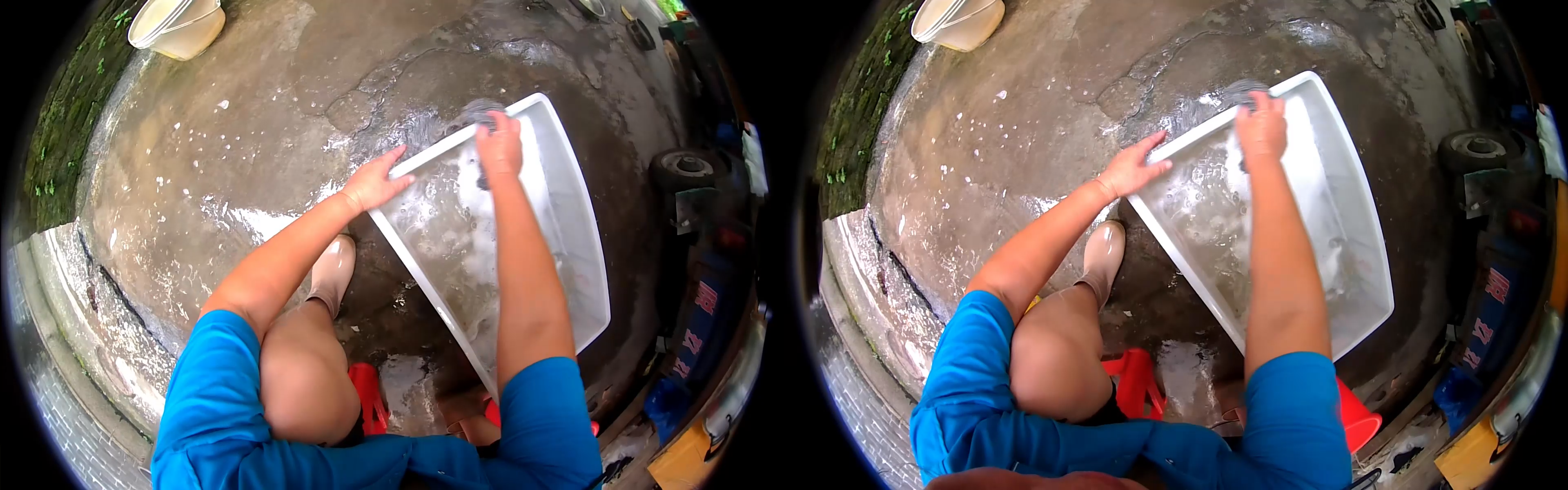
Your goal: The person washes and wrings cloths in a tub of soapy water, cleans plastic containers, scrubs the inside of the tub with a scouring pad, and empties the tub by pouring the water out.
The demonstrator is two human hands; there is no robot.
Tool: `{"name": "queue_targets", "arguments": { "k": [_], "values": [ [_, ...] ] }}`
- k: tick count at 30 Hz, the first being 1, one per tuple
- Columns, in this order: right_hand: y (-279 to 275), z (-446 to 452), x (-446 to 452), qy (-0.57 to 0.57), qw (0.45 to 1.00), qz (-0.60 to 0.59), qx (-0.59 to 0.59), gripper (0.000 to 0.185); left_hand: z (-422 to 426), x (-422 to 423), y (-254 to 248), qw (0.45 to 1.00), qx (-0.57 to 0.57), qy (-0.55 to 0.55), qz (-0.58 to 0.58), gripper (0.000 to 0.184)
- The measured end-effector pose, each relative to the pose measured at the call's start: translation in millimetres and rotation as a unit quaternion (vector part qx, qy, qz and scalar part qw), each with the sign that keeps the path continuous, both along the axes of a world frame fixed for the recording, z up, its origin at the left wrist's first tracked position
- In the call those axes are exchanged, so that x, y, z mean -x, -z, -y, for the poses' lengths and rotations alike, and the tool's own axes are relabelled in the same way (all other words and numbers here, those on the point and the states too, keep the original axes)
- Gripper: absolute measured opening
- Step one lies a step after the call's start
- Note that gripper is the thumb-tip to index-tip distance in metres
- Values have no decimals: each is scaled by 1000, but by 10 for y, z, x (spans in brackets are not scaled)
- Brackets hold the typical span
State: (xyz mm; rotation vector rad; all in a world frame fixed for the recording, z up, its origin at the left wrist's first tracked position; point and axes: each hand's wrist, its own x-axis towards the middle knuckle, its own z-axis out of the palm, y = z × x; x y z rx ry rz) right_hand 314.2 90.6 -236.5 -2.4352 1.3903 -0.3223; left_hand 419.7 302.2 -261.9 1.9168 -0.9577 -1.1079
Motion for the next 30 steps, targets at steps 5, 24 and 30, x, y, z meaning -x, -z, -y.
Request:
{"name": "queue_targets", "arguments": {
  "k": [5, 24, 30],
  "values": [
    [377, 413, 1147, 25, 991, 109, 79, 36, -26, 70, 273, 970, 33, 41, 238, 50],
    [-215, -1416, 425, 145, 741, 390, -527, 26, 7, 79, 151, 936, 19, 40, 350, 72],
    [-35, -1850, 716, -138, 970, 157, -127, 35, -33, 49, 202, 943, 31, 85, 320, 70]
  ]
}}
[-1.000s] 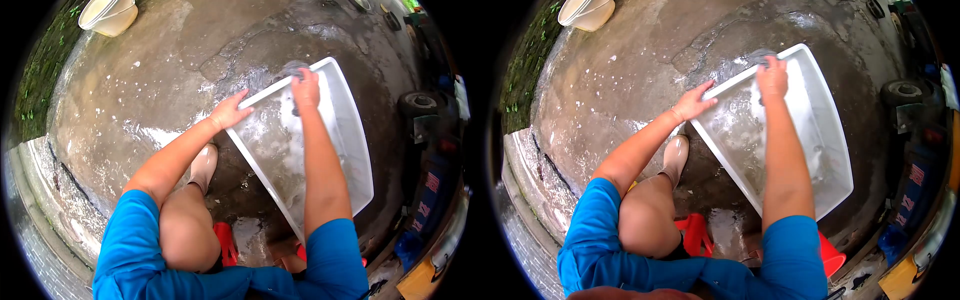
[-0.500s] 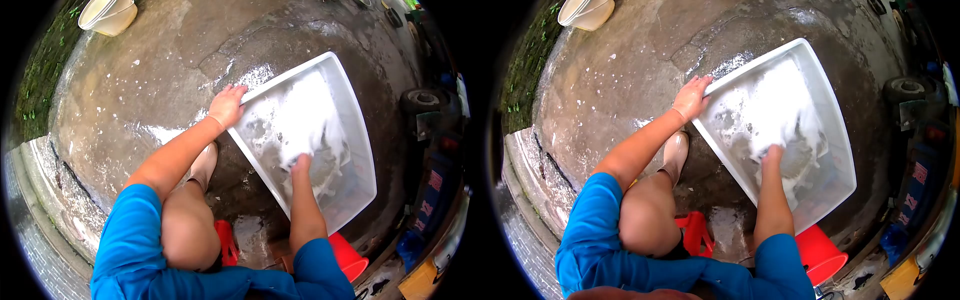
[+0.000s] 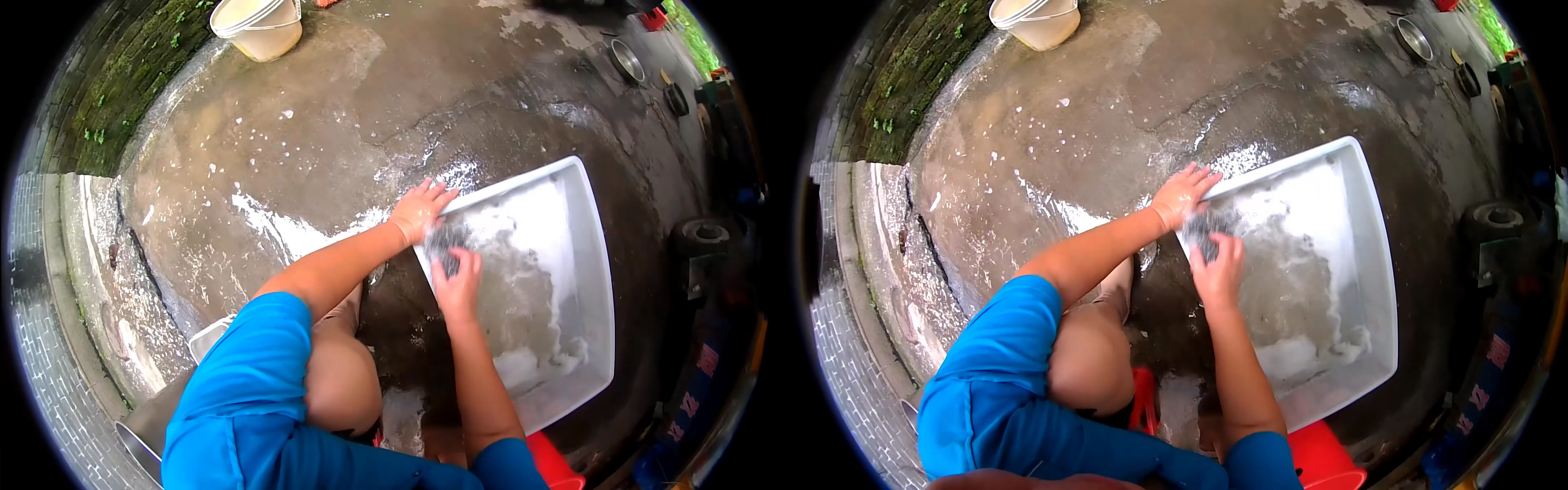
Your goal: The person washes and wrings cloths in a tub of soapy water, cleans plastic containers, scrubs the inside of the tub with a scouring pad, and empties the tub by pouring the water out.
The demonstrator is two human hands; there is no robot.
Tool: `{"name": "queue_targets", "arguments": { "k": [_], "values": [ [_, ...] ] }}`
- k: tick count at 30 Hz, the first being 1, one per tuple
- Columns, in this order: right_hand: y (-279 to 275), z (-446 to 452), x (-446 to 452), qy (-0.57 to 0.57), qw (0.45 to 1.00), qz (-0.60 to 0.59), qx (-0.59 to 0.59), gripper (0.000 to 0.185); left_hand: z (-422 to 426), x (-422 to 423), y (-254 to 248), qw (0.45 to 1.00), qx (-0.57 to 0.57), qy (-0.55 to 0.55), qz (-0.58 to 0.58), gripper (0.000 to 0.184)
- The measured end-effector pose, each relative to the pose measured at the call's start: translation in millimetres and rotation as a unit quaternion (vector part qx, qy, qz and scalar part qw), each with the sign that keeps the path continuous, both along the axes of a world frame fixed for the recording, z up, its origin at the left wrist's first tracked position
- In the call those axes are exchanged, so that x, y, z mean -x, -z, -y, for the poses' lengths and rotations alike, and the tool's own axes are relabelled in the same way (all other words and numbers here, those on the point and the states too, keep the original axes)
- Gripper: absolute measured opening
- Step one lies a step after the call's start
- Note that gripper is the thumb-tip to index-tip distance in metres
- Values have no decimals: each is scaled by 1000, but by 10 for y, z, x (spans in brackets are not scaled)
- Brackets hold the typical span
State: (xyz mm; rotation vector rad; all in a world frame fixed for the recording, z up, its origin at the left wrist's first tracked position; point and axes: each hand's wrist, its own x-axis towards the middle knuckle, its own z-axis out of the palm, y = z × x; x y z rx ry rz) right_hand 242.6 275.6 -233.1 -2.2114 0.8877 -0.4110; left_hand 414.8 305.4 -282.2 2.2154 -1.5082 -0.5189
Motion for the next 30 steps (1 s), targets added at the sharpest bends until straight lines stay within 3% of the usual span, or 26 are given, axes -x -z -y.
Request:
{"name": "queue_targets", "arguments": {
  "k": [4, 6, 7, 9, 10, 11, 12, 14, 16, 20, 22, 23, 27, 28, 29, 30],
  "values": [
    [-138, -222, 488, -101, 988, -103, 48, 50, 33, -56, -309, 994, -93, 40, -49, 82],
    [-160, -227, 601, -107, 979, -163, 53, 53, -40, -346, -23, 959, 65, 78, -264, 90],
    [-149, -231, 630, -109, 979, -165, 52, 53, -38, -562, -91, 879, 87, -6, -469, 95],
    [-79, -267, 630, -78, 983, -150, 71, 55, -197, -1186, -89, 877, 79, -229, -415, 96],
    [-53, -261, 631, -80, 983, -149, 73, 55, -394, -1573, 404, 941, 89, -256, -202, 97],
    [-36, -269, 645, -79, 984, -140, 73, 55, -302, -1787, -240, 877, -342, -335, -27, 100],
    [-23, -279, 635, -76, 986, -129, 73, 55, -488, -2083, -78, 844, -418, -324, 94, 106],
    [-22, -295, 620, -60, 988, -118, 78, 54, -881, -2730, 70, 816, -445, -292, 225, 111],
    [31, -305, 674, -50, 989, -134, 46, 55, -912, -3202, -132, 783, -407, -388, 266, 112],
    [128, -281, 773, -94, 983, -156, 38, 55, -855, -4101, -419, 763, -390, -409, 314, 108],
    [192, -258, 798, -110, 980, -156, 49, 55, -704, -4419, -749, 774, -369, -433, 279, 108],
    [210, -247, 817, -110, 980, -153, 57, 55, -711, -4715, -677, 760, -353, -442, 321, 110],
    [272, -256, 962, -88, 983, -161, 9, 58, -534, -5282, -955, 787, -309, -470, 254, 118],
    [145, -232, 803, -107, 982, -152, 44, 59, -515, -5397, -903, 788, -286, -494, 230, 122],
    [14, -208, 641, -125, 979, -142, 80, 60, -630, -5769, -511, 803, -241, -511, 187, 116],
    [-13, -202, 590, -122, 978, -144, 85, 60, -622, -5803, -489, 810, -218, -520, 164, 113]
  ]
}}
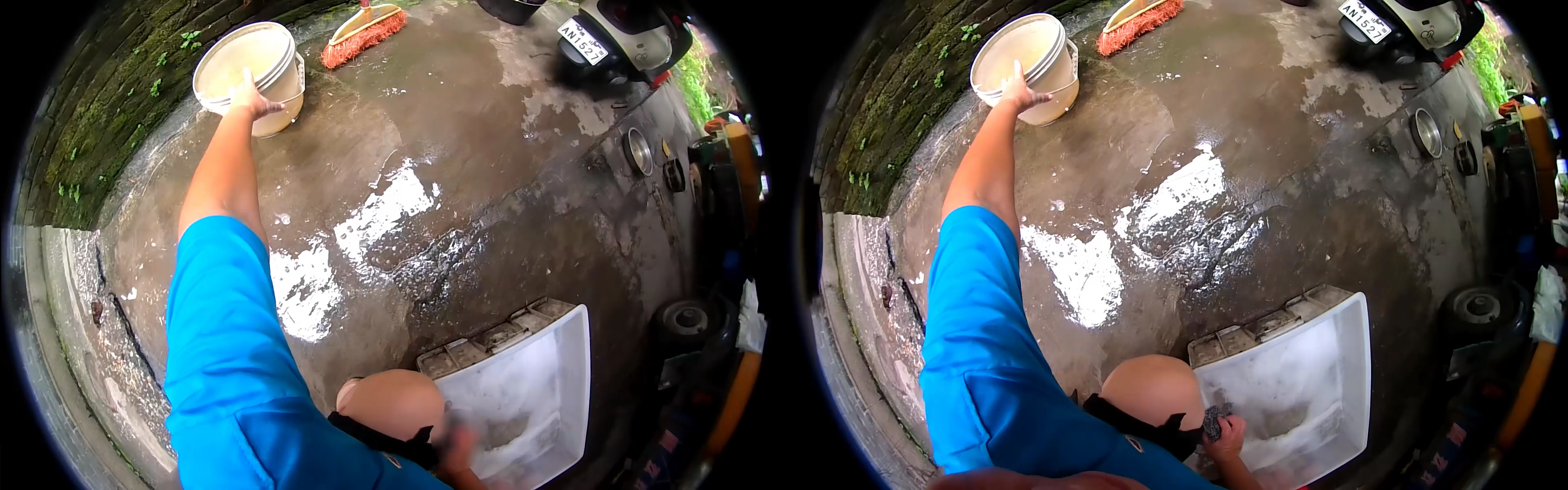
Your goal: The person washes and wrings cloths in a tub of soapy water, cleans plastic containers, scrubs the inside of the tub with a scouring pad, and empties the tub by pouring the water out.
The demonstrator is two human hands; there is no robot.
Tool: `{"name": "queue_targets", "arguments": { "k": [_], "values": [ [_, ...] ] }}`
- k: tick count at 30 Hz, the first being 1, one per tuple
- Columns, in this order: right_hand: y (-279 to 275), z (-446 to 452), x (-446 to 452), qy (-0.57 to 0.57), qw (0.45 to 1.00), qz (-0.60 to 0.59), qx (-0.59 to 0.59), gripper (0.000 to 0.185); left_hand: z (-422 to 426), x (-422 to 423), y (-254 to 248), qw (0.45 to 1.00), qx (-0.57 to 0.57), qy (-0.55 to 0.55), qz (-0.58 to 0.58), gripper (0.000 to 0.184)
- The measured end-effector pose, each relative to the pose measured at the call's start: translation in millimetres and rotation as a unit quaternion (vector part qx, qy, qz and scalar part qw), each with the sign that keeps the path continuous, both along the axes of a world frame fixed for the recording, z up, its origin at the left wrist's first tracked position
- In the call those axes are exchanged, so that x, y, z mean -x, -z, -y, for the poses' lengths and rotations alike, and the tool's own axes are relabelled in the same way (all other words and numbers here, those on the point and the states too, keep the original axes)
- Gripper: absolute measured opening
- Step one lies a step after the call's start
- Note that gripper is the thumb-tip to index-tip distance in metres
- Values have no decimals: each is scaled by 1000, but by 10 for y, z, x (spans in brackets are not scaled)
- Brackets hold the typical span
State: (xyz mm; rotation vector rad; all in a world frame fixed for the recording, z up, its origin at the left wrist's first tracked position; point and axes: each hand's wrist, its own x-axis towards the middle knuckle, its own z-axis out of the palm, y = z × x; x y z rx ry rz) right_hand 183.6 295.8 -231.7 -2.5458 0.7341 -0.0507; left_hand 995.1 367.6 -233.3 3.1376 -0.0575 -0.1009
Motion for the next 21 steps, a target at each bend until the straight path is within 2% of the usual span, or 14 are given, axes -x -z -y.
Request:
{"name": "queue_targets", "arguments": {
  "k": [1, 3, 4, 6, 7, 12, 13, 14, 15, 18, 20, 21],
  "values": [
    [-11, 16, -18, -5, 1000, -5, -9, 60, 7, -28, 16, 999, 34, -5, -6, 110],
    [48, 48, 50, -13, 1000, -15, -18, 61, -36, 67, -116, 989, -107, 100, -3, 61],
    [121, 56, 121, -7, 999, -36, -35, 61, -87, 19, -10, 989, -107, 98, -7, 61],
    [184, 46, 256, -3, 997, -59, -56, 61, -216, -67, 279, 977, -9, 199, 77, 22],
    [200, 35, 262, -8, 997, -55, -46, 61, -246, 88, 316, 960, 56, 234, 145, 17],
    [237, 47, 286, -17, 998, -51, -37, 61, -497, 1016, 288, 922, 163, 331, 121, 16],
    [236, 61, 240, -8, 998, -48, -49, 61, -546, 1198, 248, 922, 165, 340, 82, 12],
    [249, 81, 227, -1, 997, -46, -54, 61, -580, 1429, 217, 918, 127, 365, 88, 11],
    [264, 102, 213, 5, 997, -45, -59, 60, -621, 1616, 261, 925, 133, 346, 80, 9],
    [204, 150, 166, 21, 995, -50, -87, 60, -670, 2206, 134, 915, 119, 381, 52, 7],
    [30, 207, 10, 20, 999, 1, -42, 59, -663, 2585, 91, 893, 148, 419, 70, 7],
    [79, 222, 73, 78, 993, 8, -90, 59, -647, 2737, 121, 881, 144, 444, 77, 8]
  ]
}}
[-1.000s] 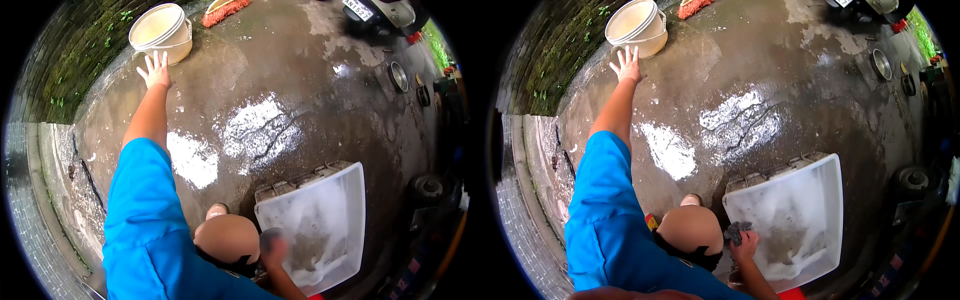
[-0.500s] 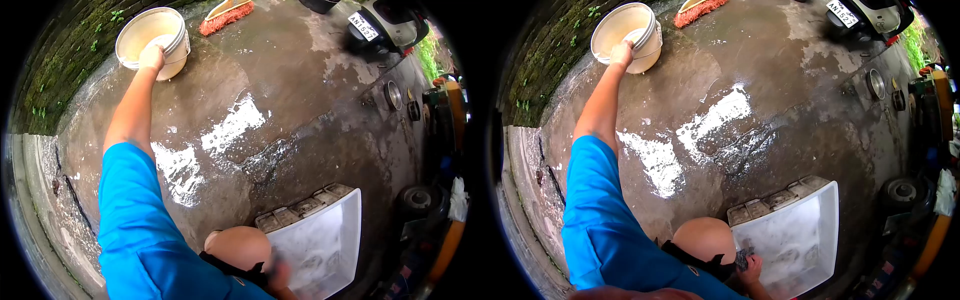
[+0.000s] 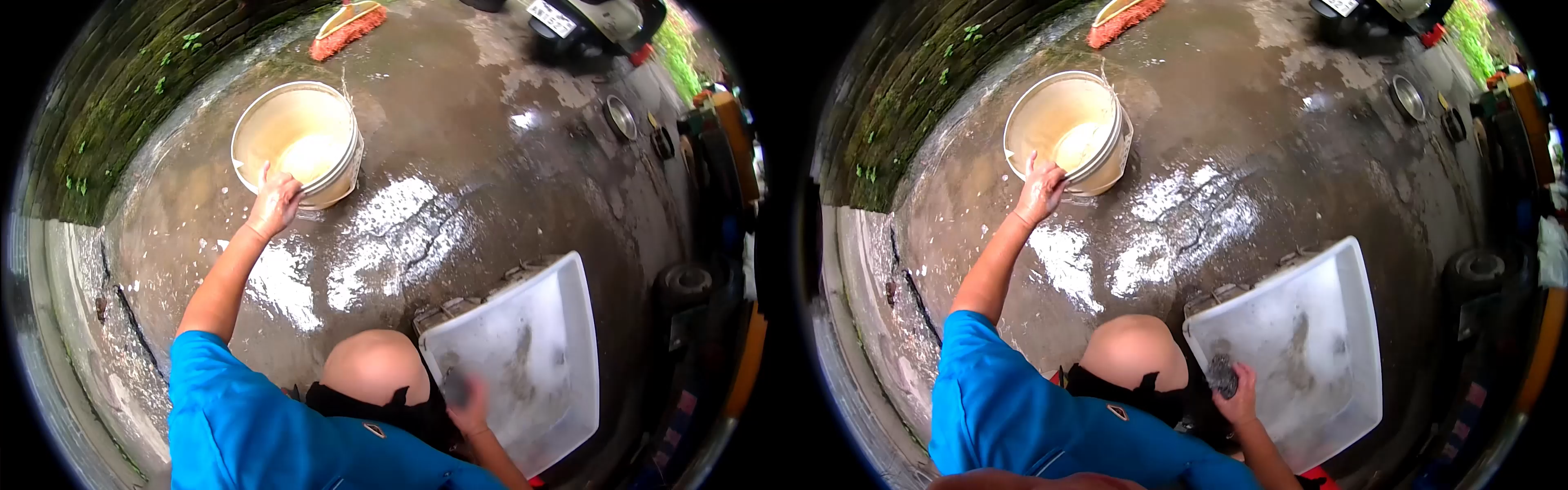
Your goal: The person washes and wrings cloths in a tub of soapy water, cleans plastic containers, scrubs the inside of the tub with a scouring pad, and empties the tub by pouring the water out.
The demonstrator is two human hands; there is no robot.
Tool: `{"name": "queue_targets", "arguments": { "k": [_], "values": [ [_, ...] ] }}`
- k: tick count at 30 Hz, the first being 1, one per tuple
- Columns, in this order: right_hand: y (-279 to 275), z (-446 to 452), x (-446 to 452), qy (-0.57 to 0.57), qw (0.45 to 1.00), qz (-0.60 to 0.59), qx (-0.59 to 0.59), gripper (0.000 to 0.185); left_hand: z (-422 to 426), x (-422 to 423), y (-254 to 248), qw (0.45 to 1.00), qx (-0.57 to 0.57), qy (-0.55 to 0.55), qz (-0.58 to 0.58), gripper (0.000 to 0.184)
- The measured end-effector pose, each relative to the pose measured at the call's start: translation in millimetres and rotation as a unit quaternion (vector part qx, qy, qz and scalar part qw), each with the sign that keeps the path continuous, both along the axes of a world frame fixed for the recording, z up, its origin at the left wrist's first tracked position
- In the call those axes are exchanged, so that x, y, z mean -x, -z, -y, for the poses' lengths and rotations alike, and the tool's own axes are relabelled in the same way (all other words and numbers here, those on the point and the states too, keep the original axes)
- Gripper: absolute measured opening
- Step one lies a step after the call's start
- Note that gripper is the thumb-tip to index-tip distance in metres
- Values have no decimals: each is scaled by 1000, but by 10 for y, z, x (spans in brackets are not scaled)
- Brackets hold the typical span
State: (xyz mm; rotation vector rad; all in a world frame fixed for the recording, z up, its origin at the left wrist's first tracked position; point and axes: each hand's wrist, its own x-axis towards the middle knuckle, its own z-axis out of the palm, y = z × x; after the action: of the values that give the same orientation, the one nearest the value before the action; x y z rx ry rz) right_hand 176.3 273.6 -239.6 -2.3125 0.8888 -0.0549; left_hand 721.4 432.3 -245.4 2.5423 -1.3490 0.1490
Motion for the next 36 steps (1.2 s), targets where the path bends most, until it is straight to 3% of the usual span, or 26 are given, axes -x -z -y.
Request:
{"name": "queue_targets", "arguments": {
  "k": [3, 5, 9, 11, 12, 15, 16, 17, 18, 19, 20, 21, 22, 23, 24, 25, 27, 29, 31, 33, 34, 36],
  "values": [
    [17, 148, 218, 147, 983, -80, -73, 53, 57, 283, 36, 995, 51, 76, -24, 10],
    [-329, 385, 298, 182, 957, -176, -145, 47, 141, 298, 29, 991, 75, 110, -23, 12],
    [-545, 894, 1222, 330, 920, -45, -206, 48, 117, 174, 132, 994, 5, 112, 11, 20],
    [-315, 1183, 2064, 434, 874, 26, -218, 51, 301, 450, -218, 997, -51, 53, 31, 39],
    [-355, 1289, 2428, 490, 850, 49, -189, 54, 465, 673, -440, 994, -73, 20, 76, 59],
    [-628, 1370, 3107, 605, 772, 154, -118, 61, 1121, 1117, -774, 990, 40, 89, 98, 69],
    [-529, 1421, 3507, 628, 770, 109, -13, 56, 1370, 1337, -907, 986, 53, 144, 72, 63],
    [-287, 1472, 3949, 642, 759, 60, 90, 51, 1623, 1556, -956, 984, 26, 175, -35, 59],
    [-81, 1429, 4214, 676, 714, 96, 154, 34, 1850, 1792, -969, 969, -2, 202, -141, 56],
    [-138, 1370, 4265, 680, 709, 103, 155, 34, 2043, 2043, -886, 954, -10, 223, -201, 54],
    [-250, 1272, 4235, 722, 662, 202, 14, 28, 2217, 2184, -662, 933, -78, 202, -286, 60],
    [-300, 1175, 4263, 737, 594, 295, -127, 22, 2385, 2320, -450, 918, -188, 242, -250, 66],
    [-150, 1137, 4488, 717, 582, 333, -191, 26, 2534, 2439, -282, 891, -294, 276, -210, 74],
    [-210, 1055, 4507, 717, 580, 338, -189, 26, 2647, 2615, -228, 862, -347, 268, -254, 82],
    [-294, 971, 4460, 682, 559, 396, -255, 29, 2745, 2751, -166, 829, -398, 256, -298, 90],
    [-320, 953, 4441, 641, 534, 451, -318, 32, 2845, 2809, -19, 831, -395, 257, -295, 90],
    [-382, 935, 4355, 666, 528, 425, -310, 37, 2981, 2908, 313, 878, -318, 109, -340, 96],
    [-484, 920, 4220, 669, 530, 395, -341, 37, 3049, 2800, 610, 869, -316, 87, -369, 92],
    [-482, 973, 4257, 617, 545, 412, -390, 36, 3098, 2763, 584, 863, -304, 60, -399, 88],
    [-372, 947, 4343, 563, 560, 413, -447, 35, 2943, 2868, 493, 872, -170, 45, -457, 81],
    [-226, 995, 4329, 597, 573, 415, -378, 32, 2977, 2845, 503, 867, -163, 55, -467, 75],
    [-203, 1123, 4083, 697, 573, 368, -222, 21, 3054, 2858, 358, 867, -268, 77, -413, 75]
  ]
}}
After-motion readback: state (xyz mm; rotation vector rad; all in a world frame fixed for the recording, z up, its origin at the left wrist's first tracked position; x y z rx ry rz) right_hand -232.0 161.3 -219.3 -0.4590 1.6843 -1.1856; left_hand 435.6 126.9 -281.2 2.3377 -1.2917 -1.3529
